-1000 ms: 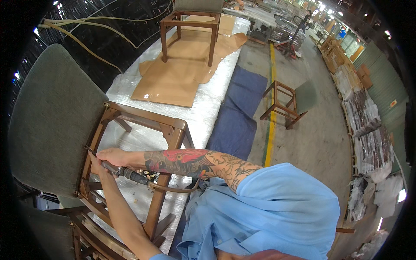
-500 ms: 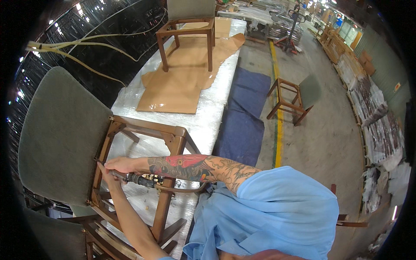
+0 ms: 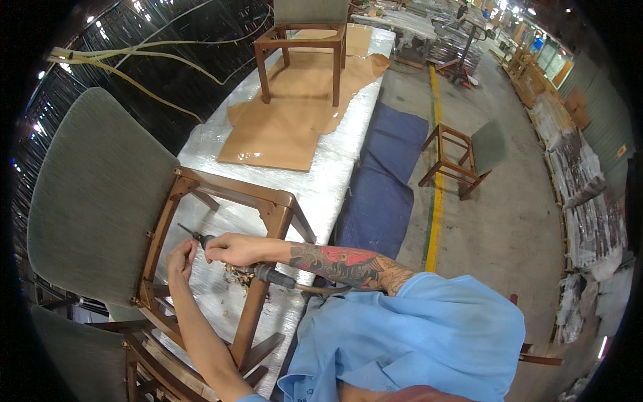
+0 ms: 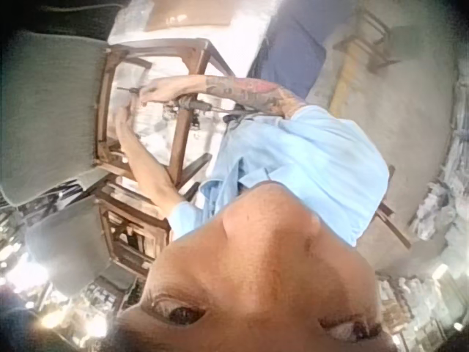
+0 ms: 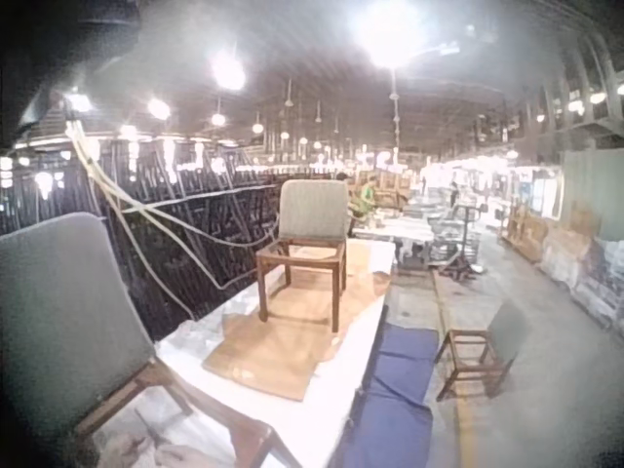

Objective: The person uses a pneumatic impact driver to attach screws into the wooden frame of a chair, securing the seat and backrest. The person repeatedly picks up screws, aligns the tool, and drives fasteners into the chair frame.

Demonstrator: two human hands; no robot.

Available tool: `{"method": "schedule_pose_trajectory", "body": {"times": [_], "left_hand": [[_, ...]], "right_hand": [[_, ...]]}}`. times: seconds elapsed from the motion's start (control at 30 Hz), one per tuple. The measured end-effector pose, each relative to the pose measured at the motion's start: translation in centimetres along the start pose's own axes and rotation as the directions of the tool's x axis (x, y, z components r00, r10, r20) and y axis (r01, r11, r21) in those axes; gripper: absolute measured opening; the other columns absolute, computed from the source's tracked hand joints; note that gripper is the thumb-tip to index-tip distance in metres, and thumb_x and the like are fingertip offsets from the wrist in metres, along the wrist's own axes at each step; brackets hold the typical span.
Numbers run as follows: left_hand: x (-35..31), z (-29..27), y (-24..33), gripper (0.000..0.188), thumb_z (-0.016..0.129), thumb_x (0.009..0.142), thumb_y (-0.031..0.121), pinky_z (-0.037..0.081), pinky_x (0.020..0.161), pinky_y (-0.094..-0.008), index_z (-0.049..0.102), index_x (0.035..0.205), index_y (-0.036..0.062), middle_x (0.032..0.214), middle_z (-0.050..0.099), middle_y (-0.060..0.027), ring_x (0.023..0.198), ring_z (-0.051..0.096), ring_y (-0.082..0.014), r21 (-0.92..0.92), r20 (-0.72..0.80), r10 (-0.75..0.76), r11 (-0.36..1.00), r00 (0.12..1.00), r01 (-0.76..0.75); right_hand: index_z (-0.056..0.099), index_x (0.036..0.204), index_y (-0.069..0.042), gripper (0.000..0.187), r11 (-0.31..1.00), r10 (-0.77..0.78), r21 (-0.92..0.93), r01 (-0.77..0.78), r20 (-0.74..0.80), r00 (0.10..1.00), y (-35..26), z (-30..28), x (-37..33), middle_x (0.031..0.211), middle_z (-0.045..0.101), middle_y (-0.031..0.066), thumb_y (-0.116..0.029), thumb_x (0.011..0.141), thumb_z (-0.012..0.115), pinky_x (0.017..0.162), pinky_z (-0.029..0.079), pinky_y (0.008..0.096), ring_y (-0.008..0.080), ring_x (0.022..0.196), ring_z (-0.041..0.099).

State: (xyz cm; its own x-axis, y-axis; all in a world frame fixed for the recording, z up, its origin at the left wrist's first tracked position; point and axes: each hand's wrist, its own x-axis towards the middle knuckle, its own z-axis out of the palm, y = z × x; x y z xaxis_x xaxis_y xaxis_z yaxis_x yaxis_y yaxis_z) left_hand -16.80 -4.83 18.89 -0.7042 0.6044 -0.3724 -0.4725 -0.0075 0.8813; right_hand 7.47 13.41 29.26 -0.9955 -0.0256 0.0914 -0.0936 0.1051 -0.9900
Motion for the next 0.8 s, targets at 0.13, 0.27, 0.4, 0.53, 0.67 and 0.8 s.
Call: {"method": "schedule_pose_trajectory", "body": {"times": [0.13, 0.27, 0.4, 0.53, 0.67, 0.8], "left_hand": [[-1.3, 5.4, 0.9, 0.019, 0.063, 0.092, 0.007, 0.048, 0.055, -0.0195, 0.062, 0.095, -0.0113, 0.091, 0.064, -0.0137, 0.070, 0.060, -0.0128, -0.108, -0.246, -0.027, 0.994, 0.969, 0.000], [-2.0, 5.5, 2.2, 0.022, 0.068, 0.092, 0.021, 0.036, 0.048, -0.0146, 0.062, 0.095, -0.0003, 0.076, 0.057, -0.0005, 0.057, 0.045, -0.0049, -0.091, -0.171, -0.040, 0.996, 0.984, 0.024], [-1.2, 4.2, 2.1, 0.022, 0.067, 0.092, 0.023, 0.036, 0.050, -0.0151, 0.061, 0.097, 0.0026, 0.073, 0.053, 0.0020, 0.057, 0.044, -0.0038, -0.179, -0.175, -0.010, 0.984, 0.985, -0.022], [-0.7, 2.7, 1.9, 0.024, 0.068, 0.092, 0.026, 0.033, 0.049, -0.0143, 0.060, 0.096, 0.0043, 0.072, 0.050, 0.0034, 0.057, 0.042, -0.0031, -0.277, -0.176, 0.072, 0.953, 0.982, -0.120], [-1.9, 4.2, 3.4, 0.028, 0.068, 0.091, 0.031, 0.028, 0.046, -0.0161, 0.056, 0.093, 0.0061, 0.069, 0.044, 0.0052, 0.054, 0.036, -0.0026, -0.430, -0.145, 0.074, 0.893, 0.987, -0.130], [-3.0, 5.9, 4.0, 0.039, 0.071, 0.087, 0.041, 0.024, 0.043, -0.0180, 0.054, 0.092, 0.0066, 0.065, 0.038, 0.0070, 0.051, 0.030, -0.0022, -0.337, -0.233, 0.083, 0.928, 0.969, -0.161]], "right_hand": [[0.064, 0.098, -0.004, 0.032, 0.998, 0.066, -0.005, -0.066, -0.075, 0.995, -1.2, -0.4, -1.3, 0.084, 0.063, 0.0094, -0.032, 0.097, 0.049, 0.076, 0.045, 0.0341, 0.0171, 0.082, 0.056], [0.064, 0.099, -0.003, 0.034, 0.997, 0.019, -0.080, -0.023, -0.053, 0.998, -0.5, -0.2, -0.7, 0.086, 0.064, 0.0109, -0.033, 0.097, 0.050, 0.076, 0.046, 0.0358, 0.0196, 0.081, 0.056], [0.064, 0.099, -0.003, 0.033, 0.997, 0.019, -0.069, -0.024, -0.064, 0.998, 0.0, 0.1, -0.6, 0.085, 0.064, 0.0107, -0.033, 0.097, 0.050, 0.074, 0.046, 0.0350, 0.0195, 0.079, 0.056], [0.064, 0.099, -0.004, 0.033, 0.996, 0.073, -0.053, -0.073, -0.009, 0.997, -0.8, -0.1, -0.8, 0.087, 0.064, 0.0120, -0.033, 0.097, 0.048, 0.077, 0.045, 0.0350, 0.0216, 0.082, 0.057], [0.064, 0.101, -0.005, 0.035, 0.991, 0.084, -0.107, -0.080, 0.035, 0.996, -1.4, -0.5, -1.0, 0.092, 0.065, 0.0133, -0.035, 0.097, 0.047, 0.082, 0.045, 0.0359, 0.0236, 0.087, 0.057], [0.064, 0.103, -0.006, 0.036, 0.993, 0.041, -0.110, -0.030, 0.092, 0.995, -1.0, -0.4, -0.8, 0.099, 0.065, 0.0145, -0.037, 0.098, 0.046, 0.086, 0.044, 0.0368, 0.0253, 0.094, 0.057]]}}
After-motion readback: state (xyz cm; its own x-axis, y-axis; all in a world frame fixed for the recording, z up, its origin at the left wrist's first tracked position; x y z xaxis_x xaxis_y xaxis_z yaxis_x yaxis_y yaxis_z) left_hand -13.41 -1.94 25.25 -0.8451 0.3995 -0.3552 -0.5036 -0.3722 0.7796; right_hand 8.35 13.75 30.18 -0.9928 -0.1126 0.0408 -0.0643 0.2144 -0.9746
